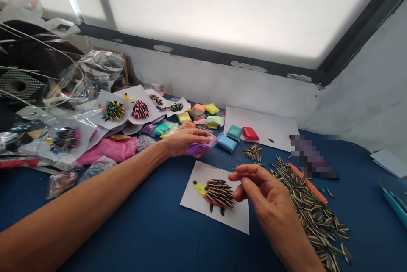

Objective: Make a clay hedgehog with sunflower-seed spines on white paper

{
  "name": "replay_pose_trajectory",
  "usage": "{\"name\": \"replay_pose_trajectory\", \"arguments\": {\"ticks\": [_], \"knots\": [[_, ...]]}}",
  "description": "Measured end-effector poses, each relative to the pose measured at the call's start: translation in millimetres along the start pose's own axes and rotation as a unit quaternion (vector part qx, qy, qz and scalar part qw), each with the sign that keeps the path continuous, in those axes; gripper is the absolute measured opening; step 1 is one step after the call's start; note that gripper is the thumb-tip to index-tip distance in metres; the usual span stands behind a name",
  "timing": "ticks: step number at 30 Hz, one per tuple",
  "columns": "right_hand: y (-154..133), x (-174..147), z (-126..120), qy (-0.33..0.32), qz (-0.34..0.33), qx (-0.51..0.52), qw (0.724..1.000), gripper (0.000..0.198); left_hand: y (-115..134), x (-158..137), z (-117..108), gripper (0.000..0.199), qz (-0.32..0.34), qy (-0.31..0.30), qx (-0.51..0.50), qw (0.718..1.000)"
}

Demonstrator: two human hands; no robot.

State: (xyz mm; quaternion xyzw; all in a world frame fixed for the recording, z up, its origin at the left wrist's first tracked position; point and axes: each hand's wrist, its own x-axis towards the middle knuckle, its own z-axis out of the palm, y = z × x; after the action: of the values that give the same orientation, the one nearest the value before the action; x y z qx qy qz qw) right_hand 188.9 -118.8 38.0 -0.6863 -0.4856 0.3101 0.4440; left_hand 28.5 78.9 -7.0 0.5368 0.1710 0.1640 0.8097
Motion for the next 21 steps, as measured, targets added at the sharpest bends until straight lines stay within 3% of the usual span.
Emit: {"name": "replay_pose_trajectory", "arguments": {"ticks": [7, 14, 21], "knots": [[5.1, 0.3, -3.9, -0.006, -0.004, -0.039, 0.999, 0.022, -1.1, 1.4, -1.5, 0.034, 0.007, -0.009, -0.012, 1.0], [2.3, 3.1, -5.3, -0.009, 0.031, -0.06, 0.998, 0.034, -0.4, 1.0, -0.6, 0.036, 0.004, -0.015, -0.014, 1.0], [4.3, 2.1, -7.9, 0.023, -0.07, -0.152, 0.986, 0.036, -0.5, 1.6, -0.2, 0.032, -0.003, -0.015, -0.024, 1.0]]}}
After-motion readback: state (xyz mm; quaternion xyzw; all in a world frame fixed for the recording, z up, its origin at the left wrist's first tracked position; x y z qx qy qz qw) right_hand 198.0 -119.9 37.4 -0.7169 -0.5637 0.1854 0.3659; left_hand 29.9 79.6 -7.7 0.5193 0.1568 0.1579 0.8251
